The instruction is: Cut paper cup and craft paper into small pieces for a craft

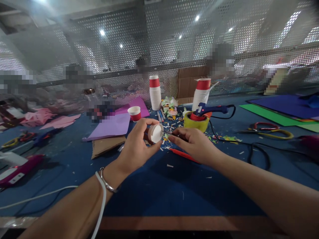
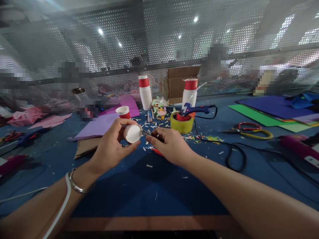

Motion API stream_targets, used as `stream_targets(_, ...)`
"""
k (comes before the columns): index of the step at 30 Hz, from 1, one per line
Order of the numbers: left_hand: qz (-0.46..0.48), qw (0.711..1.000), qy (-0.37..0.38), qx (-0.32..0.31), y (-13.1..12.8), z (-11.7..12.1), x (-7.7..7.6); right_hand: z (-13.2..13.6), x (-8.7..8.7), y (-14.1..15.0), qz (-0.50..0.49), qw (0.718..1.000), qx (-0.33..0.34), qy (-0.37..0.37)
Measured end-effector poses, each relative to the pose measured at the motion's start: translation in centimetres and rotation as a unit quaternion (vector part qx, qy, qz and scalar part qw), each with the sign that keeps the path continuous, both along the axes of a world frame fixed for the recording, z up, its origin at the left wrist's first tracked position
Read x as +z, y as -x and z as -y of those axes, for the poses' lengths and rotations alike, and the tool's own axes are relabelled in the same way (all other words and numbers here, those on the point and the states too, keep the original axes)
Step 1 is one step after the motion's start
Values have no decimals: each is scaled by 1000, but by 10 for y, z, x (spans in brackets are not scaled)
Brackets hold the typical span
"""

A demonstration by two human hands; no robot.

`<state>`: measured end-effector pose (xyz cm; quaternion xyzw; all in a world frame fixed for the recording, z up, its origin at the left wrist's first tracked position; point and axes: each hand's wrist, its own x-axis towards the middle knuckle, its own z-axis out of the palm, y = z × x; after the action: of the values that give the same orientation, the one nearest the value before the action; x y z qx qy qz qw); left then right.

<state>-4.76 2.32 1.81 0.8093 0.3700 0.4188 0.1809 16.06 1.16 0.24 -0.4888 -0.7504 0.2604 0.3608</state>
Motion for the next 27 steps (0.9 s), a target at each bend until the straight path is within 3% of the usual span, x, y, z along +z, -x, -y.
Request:
stream_targets(17, -34, 999, 8, 0, 3, -1, 7, 1, 2, 1, -15, 1000, 18, 18)
stream_targets(27, 17, 991, 120, -52, 8, -11, 6, -2, 2, -1, 13, 998, 26, 60)
